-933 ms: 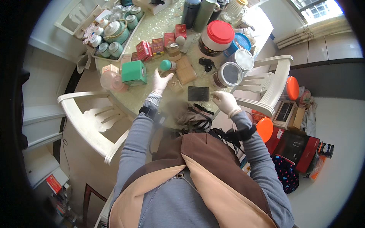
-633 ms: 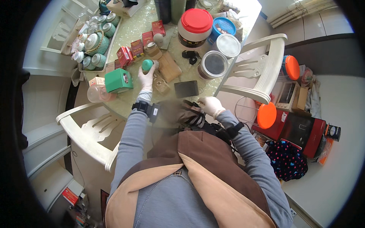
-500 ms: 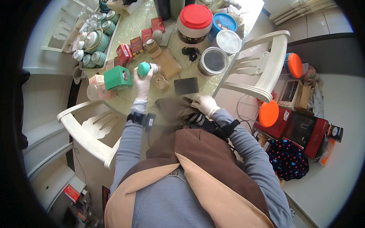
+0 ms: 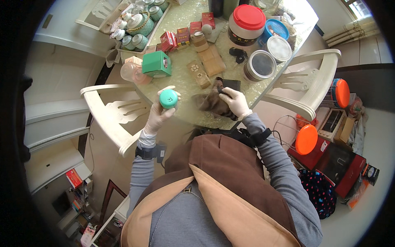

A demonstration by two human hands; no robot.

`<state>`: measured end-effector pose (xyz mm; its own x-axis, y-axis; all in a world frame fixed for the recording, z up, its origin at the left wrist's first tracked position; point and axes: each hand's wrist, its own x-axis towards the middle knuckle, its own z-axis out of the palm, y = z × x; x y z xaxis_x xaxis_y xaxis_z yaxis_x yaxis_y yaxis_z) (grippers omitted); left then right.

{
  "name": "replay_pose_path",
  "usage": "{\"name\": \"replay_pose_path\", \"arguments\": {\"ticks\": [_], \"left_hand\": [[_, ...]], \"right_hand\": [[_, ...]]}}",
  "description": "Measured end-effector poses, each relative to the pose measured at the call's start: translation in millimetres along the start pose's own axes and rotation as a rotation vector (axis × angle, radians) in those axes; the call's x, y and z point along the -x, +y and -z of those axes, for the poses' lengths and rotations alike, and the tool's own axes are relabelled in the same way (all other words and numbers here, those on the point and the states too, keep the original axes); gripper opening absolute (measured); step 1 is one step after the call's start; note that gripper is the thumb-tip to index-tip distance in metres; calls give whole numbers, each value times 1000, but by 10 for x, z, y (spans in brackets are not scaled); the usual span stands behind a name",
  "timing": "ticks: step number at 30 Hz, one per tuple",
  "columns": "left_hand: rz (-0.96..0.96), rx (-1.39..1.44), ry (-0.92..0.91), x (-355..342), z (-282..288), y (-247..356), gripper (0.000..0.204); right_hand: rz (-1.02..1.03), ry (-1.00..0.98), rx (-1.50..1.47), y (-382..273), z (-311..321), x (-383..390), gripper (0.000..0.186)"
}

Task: The person wipes several containers with a cloth, closes their lids, and places them on a shelf. They handle a yellow-lidded tub, a white tub, a small jar, and a green-lidded bottle, wiping each before storing or setting aside.

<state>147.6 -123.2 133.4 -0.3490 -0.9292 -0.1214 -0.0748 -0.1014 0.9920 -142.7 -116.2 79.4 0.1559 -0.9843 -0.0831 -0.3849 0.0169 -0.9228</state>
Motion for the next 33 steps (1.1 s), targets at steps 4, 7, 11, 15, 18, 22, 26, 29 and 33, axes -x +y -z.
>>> {"name": "replay_pose_path", "arguments": {"ticks": [4,7,11,15,18,22,26,29,33], "left_hand": [[39,6,10,116,8,50,63],[32,5,36,185,27,84,64],[15,-98,67,287,25,142,62],[-21,-82,27,248,-14,223,61],[44,-9,-27,183,-146,279,61],[-107,-135,-38,66,-415,312,60],[-97,-304,-85,5,-586,374,58],[-86,-335,-111,13,-777,413,57],[-157,-688,25,21,-933,461,64]], "right_hand": [[489,-293,210,-91,-49,192,18],[667,-360,643,-31,-41,308,13],[660,4,843,6,120,509,11],[576,350,624,-168,242,638,23],[517,389,511,-407,293,675,22],[675,318,391,-743,352,619,25],[814,244,170,-971,372,489,34],[768,102,-127,-1021,231,314,48],[559,-106,-324,-944,131,202,49]]}}
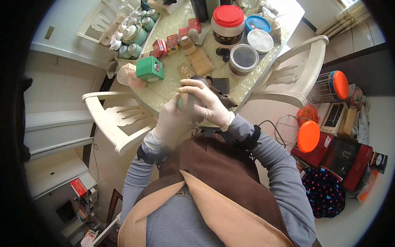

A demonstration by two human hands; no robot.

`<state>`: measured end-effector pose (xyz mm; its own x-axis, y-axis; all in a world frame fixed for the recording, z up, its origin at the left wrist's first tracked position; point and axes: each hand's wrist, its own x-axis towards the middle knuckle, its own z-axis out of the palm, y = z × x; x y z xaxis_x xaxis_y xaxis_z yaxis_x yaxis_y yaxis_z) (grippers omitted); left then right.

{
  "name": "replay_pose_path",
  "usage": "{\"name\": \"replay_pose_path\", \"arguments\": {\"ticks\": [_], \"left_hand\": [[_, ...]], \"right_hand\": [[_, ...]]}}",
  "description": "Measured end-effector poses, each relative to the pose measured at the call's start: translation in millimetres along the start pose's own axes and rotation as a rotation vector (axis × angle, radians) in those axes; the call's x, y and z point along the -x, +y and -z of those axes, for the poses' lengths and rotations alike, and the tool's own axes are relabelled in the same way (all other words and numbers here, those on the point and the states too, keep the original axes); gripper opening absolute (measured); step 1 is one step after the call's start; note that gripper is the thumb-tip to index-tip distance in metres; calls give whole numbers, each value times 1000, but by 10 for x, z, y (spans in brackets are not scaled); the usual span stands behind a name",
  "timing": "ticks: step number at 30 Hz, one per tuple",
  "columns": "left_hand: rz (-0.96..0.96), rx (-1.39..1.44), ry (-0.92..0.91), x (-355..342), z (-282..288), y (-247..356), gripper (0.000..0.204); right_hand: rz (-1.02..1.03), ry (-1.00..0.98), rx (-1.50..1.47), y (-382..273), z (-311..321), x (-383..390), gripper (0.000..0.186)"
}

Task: The person wipes several containers with a cloth, closes their lids, and places them on a shelf. They handle a yellow-lidded tub, a white tub, a small jar, and a green-lidded bottle, wiping each before storing or setting aside.

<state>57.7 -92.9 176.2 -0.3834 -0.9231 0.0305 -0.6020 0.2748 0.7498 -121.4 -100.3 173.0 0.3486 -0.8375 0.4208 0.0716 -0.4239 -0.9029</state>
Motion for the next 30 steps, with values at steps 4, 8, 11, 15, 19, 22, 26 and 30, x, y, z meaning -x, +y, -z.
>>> {"name": "replay_pose_path", "arguments": {"ticks": [4,8,11,15,19,22,26,30], "left_hand": [[-256,-376,97,10,-31,97,58],[-324,-316,264,-11,-133,204,63],[-310,-266,262,-5,-143,235,67],[-383,-148,229,-1,-133,216,66],[-401,35,275,-41,-121,182,62],[-338,-43,258,-43,-103,187,63],[-230,-334,195,-27,-59,221,64],[-279,-646,123,-30,-34,235,65]], "right_hand": [[-295,67,-505,-64,-148,146,43],[-298,215,-712,-131,-125,155,44],[-271,235,-704,-114,-67,128,43],[-496,293,-1007,-12,-4,128,39],[-646,381,-1237,30,12,123,41],[-462,201,-1351,-46,69,98,45],[-381,-9,-548,-190,181,29,51],[-575,34,-461,-254,147,17,41]]}}
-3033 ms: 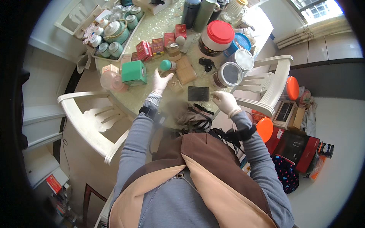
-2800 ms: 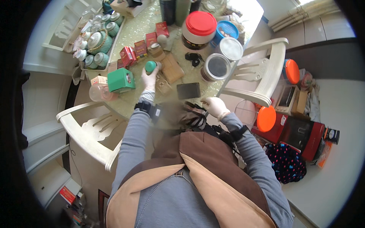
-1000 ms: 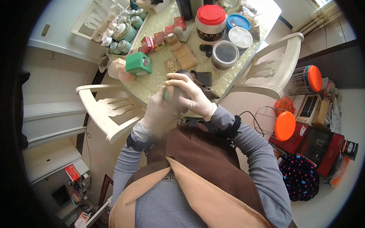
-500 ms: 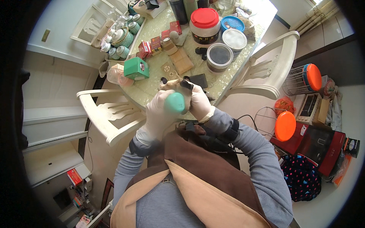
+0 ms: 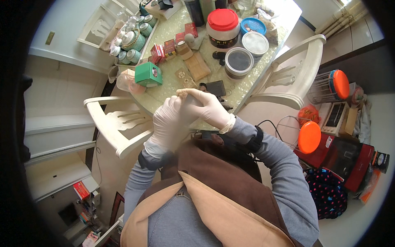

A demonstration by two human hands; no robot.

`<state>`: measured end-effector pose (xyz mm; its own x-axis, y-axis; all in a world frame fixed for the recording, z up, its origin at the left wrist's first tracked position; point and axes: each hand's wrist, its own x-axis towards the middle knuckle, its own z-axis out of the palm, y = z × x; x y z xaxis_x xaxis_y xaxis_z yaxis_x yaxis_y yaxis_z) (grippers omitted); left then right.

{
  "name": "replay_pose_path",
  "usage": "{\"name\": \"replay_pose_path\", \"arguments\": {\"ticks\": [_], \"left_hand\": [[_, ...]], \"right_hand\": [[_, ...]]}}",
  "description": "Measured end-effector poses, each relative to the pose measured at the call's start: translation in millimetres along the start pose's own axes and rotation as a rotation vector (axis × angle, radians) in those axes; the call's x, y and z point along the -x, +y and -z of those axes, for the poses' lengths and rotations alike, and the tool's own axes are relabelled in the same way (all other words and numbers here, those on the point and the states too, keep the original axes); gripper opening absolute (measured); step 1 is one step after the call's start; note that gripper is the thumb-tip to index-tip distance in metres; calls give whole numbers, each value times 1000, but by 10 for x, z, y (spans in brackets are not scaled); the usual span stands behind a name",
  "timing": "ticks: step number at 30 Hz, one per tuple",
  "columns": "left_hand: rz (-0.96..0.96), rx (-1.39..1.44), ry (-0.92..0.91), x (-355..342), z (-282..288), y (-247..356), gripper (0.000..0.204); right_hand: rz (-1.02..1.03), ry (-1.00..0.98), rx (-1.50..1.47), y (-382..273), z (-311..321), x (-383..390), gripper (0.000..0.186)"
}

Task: The person wipes several containers with a cloth, closes their lids, and places them on a shelf. They handle a yellow-lidded tub, a white tub, a small jar, and a green-lidded bottle, wiping each before storing or setting aside.

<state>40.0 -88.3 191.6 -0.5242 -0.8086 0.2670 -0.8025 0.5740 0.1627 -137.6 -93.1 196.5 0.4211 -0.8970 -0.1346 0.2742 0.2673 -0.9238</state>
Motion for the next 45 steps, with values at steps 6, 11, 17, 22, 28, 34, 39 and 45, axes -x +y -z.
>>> {"name": "replay_pose_path", "arguments": {"ticks": [6,11,17,22,28,34,39,45], "left_hand": [[-53,166,112,48,-36,-63,69],[360,940,87,80,-128,-208,59],[332,1236,69,129,-178,-307,55],[524,1283,-38,31,-248,-305,55],[194,541,283,41,-99,-208,62],[144,467,334,-13,-9,-136,66],[208,373,307,-4,17,-94,66],[186,381,287,-39,123,-71,63]], "right_hand": [[-36,-16,-424,127,-5,-107,36],[49,-125,-630,209,9,-198,51],[144,-112,-540,104,7,-254,59],[230,-89,-249,17,-170,-206,64],[139,7,-408,42,-236,-173,56],[119,-12,-567,12,-258,-162,50],[254,34,-249,-2,-304,-77,55],[131,-10,-568,144,-156,-212,42]]}}
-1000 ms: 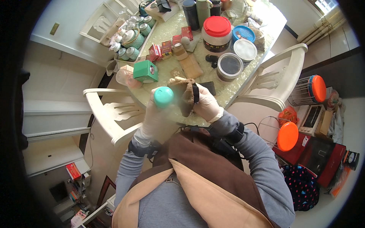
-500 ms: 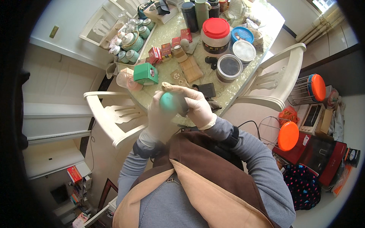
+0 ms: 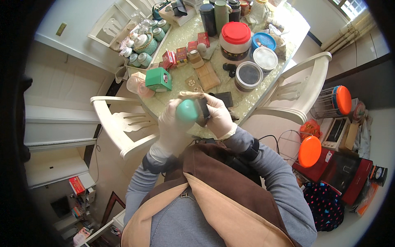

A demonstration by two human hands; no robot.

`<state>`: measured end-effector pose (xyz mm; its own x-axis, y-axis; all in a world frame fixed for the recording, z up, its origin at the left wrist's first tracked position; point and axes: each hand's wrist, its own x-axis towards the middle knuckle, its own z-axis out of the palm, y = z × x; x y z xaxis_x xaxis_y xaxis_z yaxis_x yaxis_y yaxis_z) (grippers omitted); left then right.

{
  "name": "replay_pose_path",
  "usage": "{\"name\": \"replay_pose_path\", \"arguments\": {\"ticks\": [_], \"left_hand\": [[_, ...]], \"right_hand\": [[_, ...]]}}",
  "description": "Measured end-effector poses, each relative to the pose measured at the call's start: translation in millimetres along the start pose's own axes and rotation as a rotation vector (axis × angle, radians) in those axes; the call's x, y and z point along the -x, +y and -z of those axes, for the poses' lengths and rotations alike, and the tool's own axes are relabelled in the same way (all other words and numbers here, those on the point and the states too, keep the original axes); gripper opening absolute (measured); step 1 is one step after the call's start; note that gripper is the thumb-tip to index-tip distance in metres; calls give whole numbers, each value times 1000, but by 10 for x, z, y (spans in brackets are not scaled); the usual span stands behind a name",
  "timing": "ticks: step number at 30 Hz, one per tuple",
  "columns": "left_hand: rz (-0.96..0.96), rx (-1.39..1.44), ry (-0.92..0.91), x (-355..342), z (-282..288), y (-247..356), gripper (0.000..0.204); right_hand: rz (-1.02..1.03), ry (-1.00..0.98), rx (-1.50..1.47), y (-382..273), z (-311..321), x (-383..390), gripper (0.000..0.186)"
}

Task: The person wipes several containers with a cloth, closes their lids, and places them on a shelf. They handle a yellow-lidded tub, a white tub, a small jar, and a green-lidded bottle, wiping each before storing or setting aside.

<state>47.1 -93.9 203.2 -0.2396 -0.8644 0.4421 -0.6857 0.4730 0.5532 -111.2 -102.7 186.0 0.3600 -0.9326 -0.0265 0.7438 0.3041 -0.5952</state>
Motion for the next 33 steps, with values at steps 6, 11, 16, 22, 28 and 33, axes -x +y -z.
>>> {"name": "replay_pose_path", "arguments": {"ticks": [6,11,16,22,28,33], "left_hand": [[57,-279,23,-85,65,139,56],[-10,-545,-19,-108,-17,297,37],[95,-116,-24,-86,-16,241,53],[127,-93,-30,-68,100,275,59],[251,20,-213,-60,183,341,63],[-13,-323,-70,-58,107,231,56]], "right_hand": [[105,67,115,48,-87,95,58],[226,194,553,27,-236,58,52],[227,108,565,1,-227,56,57],[211,-100,524,-102,-141,78,62],[-104,-241,457,-399,40,125,64],[160,-17,821,-207,36,79,44]]}}
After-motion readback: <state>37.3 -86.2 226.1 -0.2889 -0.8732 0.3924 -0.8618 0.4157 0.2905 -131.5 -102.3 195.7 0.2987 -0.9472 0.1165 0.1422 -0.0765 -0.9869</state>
